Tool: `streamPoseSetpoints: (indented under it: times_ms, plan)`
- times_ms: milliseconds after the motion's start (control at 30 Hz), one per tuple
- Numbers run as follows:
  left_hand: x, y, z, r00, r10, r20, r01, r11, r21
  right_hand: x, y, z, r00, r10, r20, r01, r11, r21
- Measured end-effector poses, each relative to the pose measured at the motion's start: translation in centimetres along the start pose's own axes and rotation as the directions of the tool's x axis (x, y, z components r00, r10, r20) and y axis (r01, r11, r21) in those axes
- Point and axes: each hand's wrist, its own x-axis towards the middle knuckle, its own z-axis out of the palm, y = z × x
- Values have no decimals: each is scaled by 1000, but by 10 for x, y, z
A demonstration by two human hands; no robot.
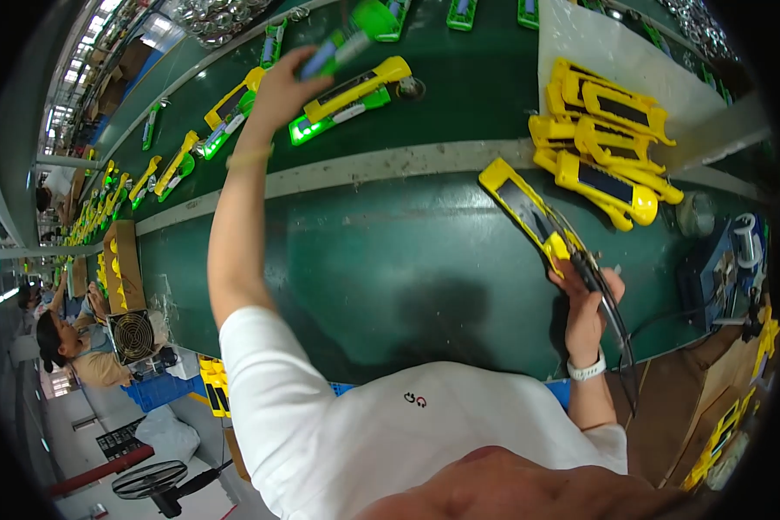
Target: Soldering components and wires onto a circuit board for portable flashlight assembly.
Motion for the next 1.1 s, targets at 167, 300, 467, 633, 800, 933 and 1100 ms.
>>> streamPoseSetpoints:
  times_ms: [167, 300, 467, 633, 800, 933, 1100]
  plan:
    - [-144, 107, 36, 779, 450, 437, -348, 890, -296, 9, -2, 0, 964, 263, 36, -265, 952, 156]
    - [-201, 146, 67, 761, 454, 464, -401, 891, -215, 18, -7, 11, 969, 191, 158, -206, 975, 82]
    - [-222, 122, 56, 945, 195, 261, -115, 949, -295, 8, -14, -17, 967, -48, -250, 80, 990, 119]
    - [-210, 133, 49, 838, 320, 443, -310, 946, -97, -7, -23, -36, 900, -117, -420, 205, 964, 171]
    - [-195, 150, 81, 836, 382, 395, -383, 920, -81, -18, -21, -33, 927, -66, -368, 156, 963, 221]
    - [-212, 156, 81, 863, 371, 343, -388, 921, -21, -28, -23, -37, 951, -114, -287, 186, 953, 238]
    - [-232, 175, 81, 851, 515, 106, -525, 842, 126, -28, -32, -26, 995, 33, -97, -12, 978, 210]
